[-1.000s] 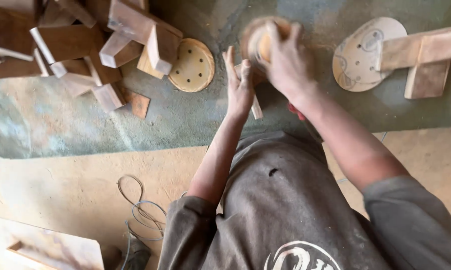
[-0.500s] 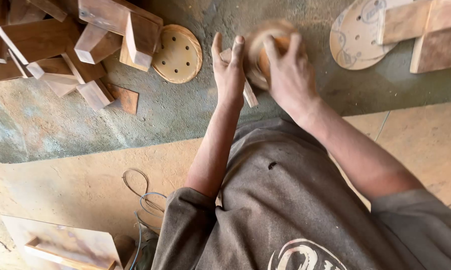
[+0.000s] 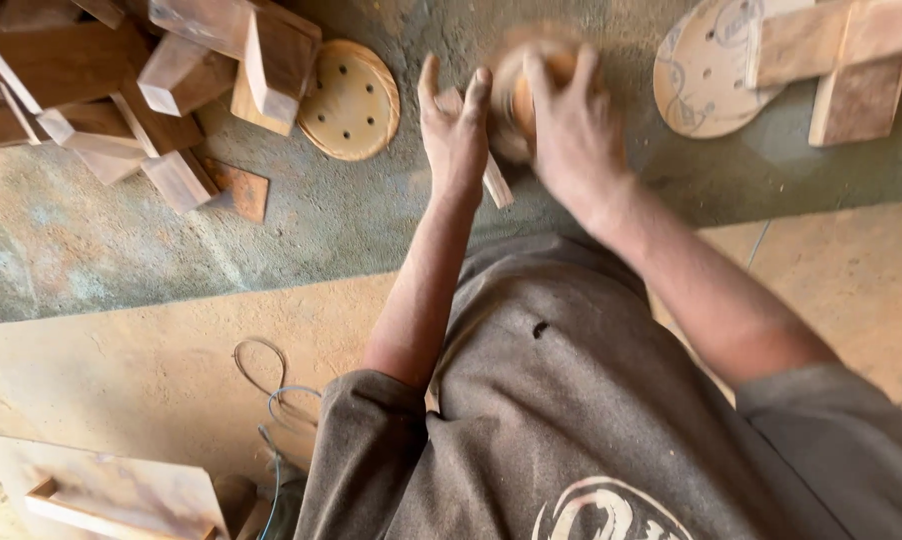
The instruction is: The person picks up a power sander and a hose attachment, then kneels on a floor mat and sands wooden furniture parts, including stool legs and round wooden discs, one at a time, holding each piece steady with one hand while running the sander over its surfaces and setting finished pieces aside.
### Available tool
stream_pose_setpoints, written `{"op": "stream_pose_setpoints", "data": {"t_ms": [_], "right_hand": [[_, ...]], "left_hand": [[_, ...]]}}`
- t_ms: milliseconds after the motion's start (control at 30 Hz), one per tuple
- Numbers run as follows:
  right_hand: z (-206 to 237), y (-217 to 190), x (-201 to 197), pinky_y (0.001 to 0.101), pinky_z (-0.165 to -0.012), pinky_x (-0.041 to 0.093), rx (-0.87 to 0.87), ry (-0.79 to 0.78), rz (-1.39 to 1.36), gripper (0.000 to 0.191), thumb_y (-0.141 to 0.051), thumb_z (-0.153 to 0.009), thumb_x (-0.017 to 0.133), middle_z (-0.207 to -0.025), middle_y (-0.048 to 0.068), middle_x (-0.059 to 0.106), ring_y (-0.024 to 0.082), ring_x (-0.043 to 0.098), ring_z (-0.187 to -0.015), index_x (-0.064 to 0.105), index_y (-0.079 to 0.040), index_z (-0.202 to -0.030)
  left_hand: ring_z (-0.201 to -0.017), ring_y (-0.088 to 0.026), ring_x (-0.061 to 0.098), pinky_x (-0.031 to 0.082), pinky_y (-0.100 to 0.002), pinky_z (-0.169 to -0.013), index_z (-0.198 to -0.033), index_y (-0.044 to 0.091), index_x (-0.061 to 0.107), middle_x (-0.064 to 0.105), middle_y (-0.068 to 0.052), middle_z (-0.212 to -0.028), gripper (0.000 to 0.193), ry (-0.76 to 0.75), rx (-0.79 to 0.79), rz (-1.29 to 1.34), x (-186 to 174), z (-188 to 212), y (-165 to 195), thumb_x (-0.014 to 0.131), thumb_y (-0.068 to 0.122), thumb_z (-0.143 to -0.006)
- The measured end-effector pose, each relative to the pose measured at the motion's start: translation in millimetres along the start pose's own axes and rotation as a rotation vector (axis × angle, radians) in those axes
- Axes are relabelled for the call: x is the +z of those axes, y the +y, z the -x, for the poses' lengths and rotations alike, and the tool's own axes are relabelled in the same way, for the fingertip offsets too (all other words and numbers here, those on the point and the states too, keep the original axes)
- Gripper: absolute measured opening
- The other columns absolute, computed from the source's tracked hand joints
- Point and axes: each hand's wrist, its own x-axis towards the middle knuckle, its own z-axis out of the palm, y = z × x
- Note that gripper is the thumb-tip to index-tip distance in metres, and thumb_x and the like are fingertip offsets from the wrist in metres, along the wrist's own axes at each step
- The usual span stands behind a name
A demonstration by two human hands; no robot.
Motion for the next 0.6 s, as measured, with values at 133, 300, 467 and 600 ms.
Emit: {"op": "stream_pose_setpoints", "data": {"t_ms": [133,300,467,600], "right_hand": [[-37,14,1,0.0471,-0.064,0.062,0.193,-0.235,-0.157,0.072,0.006,-0.090,0.070,-0.131,0.039,0.045,0.038,0.072,-0.083,0.041,-0.008,-0.155],[-60,41,-11,0.0477,-0.081,0.059,0.264,-0.462,-0.126,0.025,-0.026,-0.112,0.065,-0.107,0.024,0.071,0.035,0.073,-0.092,0.063,-0.004,-0.126],[-22,43,-17,0.0451,-0.078,0.060,0.086,-0.120,-0.224,0.085,-0.032,-0.084,0.091,-0.122,0.039,0.056,0.046,0.067,-0.099,0.046,0.004,-0.147],[-25,34,-6,0.0558,-0.088,0.056,-0.022,-0.016,-0.236,0.087,-0.036,-0.084,0.094,-0.120,0.039,0.056,0.051,0.064,-0.102,0.046,0.005,-0.145]], "left_hand": [[-0.137,-0.030,0.053,0.041,-0.045,-0.116,-0.160,0.002,0.027,0.045,-0.024,-0.157,0.089,-0.015,0.047,0.007,-1,-4,-14,0.072,0.040,-0.094],[-0.135,-0.036,0.052,0.042,-0.046,-0.118,-0.163,0.002,0.027,0.047,-0.031,-0.148,0.085,-0.027,0.082,0.056,1,-7,-23,0.073,0.036,-0.100],[-0.120,-0.026,0.058,0.049,-0.043,-0.106,-0.162,0.003,0.033,0.056,-0.024,-0.146,0.080,0.006,0.102,-0.006,2,-1,-13,0.073,0.033,-0.099],[-0.096,-0.039,0.066,0.056,-0.053,-0.090,-0.168,0.007,0.031,0.062,-0.042,-0.128,0.088,-0.063,-0.163,0.172,3,1,-10,0.070,0.034,-0.094]]}}
